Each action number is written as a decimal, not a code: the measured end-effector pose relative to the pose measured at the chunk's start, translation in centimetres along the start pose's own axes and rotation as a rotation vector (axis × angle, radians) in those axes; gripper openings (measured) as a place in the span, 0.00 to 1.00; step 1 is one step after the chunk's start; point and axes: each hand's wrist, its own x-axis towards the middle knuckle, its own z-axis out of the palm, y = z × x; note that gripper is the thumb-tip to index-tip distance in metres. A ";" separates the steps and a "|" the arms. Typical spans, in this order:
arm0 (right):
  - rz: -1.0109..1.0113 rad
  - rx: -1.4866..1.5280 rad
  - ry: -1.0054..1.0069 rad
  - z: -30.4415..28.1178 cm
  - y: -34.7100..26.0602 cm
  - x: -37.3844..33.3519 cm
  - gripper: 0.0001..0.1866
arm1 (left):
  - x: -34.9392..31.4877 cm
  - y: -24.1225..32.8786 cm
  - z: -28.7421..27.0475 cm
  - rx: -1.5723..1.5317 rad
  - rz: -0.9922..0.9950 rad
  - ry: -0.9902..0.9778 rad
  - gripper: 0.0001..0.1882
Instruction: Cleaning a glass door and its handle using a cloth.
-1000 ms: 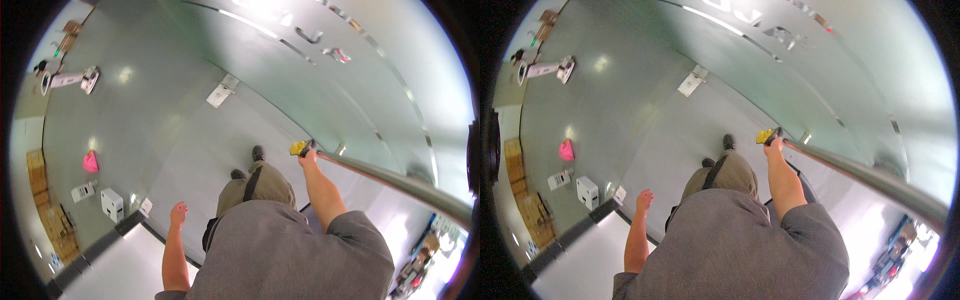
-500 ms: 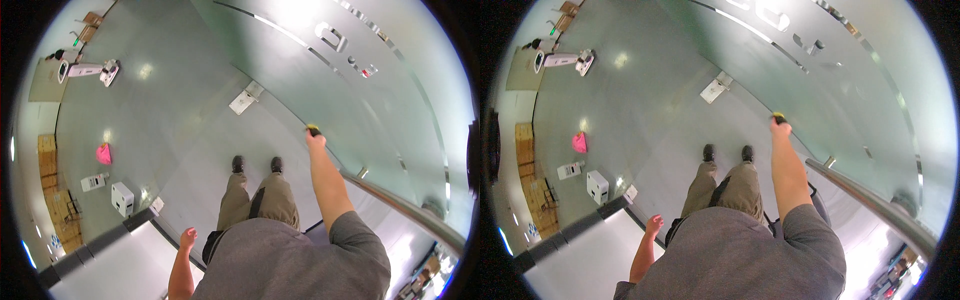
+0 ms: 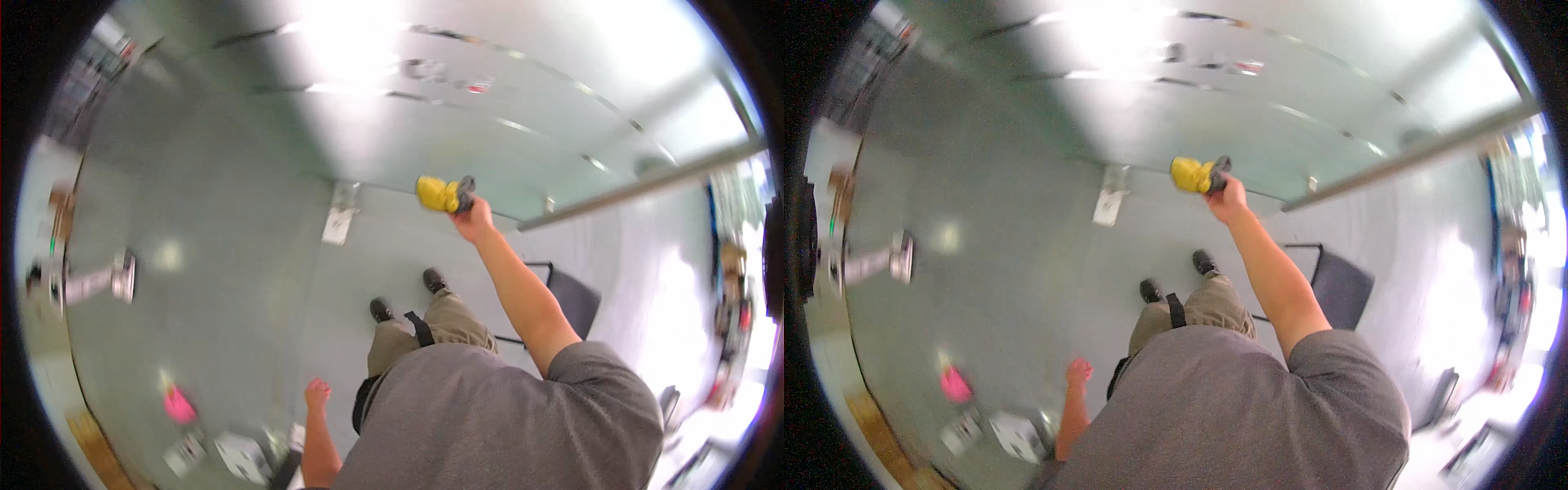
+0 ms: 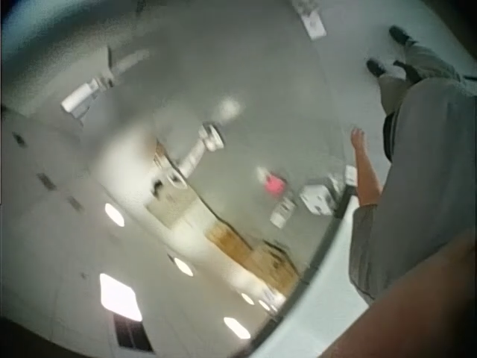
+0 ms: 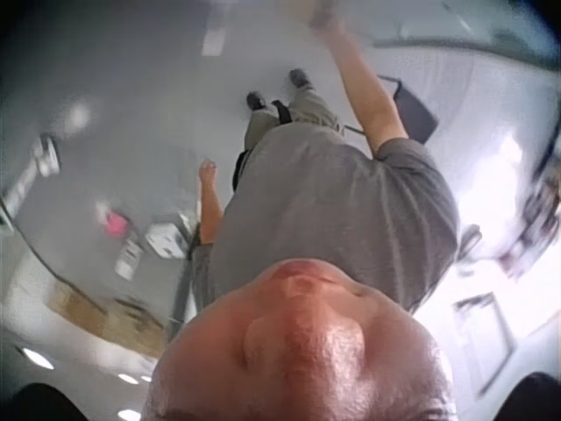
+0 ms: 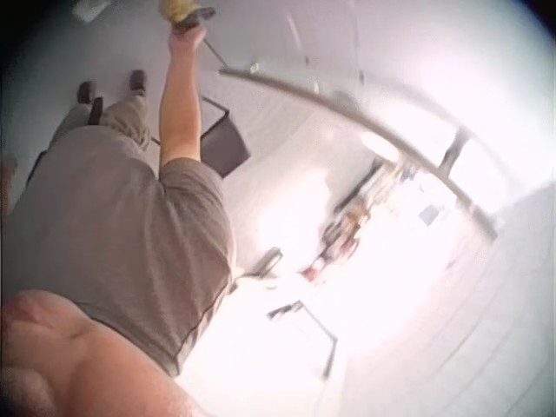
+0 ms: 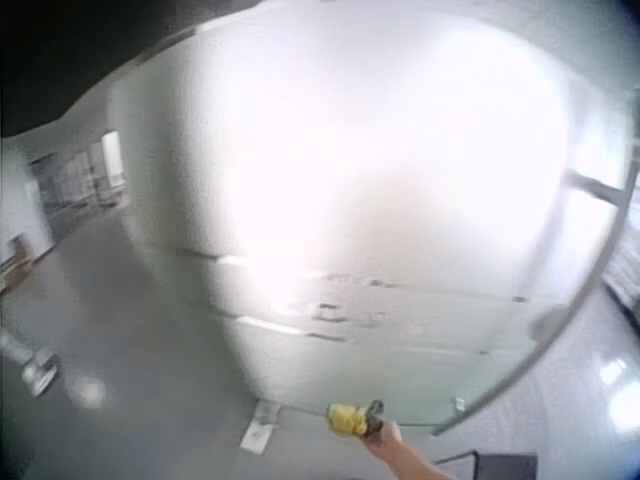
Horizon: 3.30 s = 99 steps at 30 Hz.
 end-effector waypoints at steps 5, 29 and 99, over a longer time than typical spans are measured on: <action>-0.161 -0.015 0.158 -13.9 -7.0 -6.5 0.13 | 2.8 8.9 7.8 0.099 0.033 -0.159 0.16; -1.674 -1.180 0.570 -10.3 -27.4 -11.6 0.23 | -5.1 21.6 31.3 0.865 0.610 -0.316 0.20; -0.734 -1.456 0.159 -18.3 -20.5 -21.3 0.13 | -37.1 55.5 57.1 0.408 2.631 0.519 0.18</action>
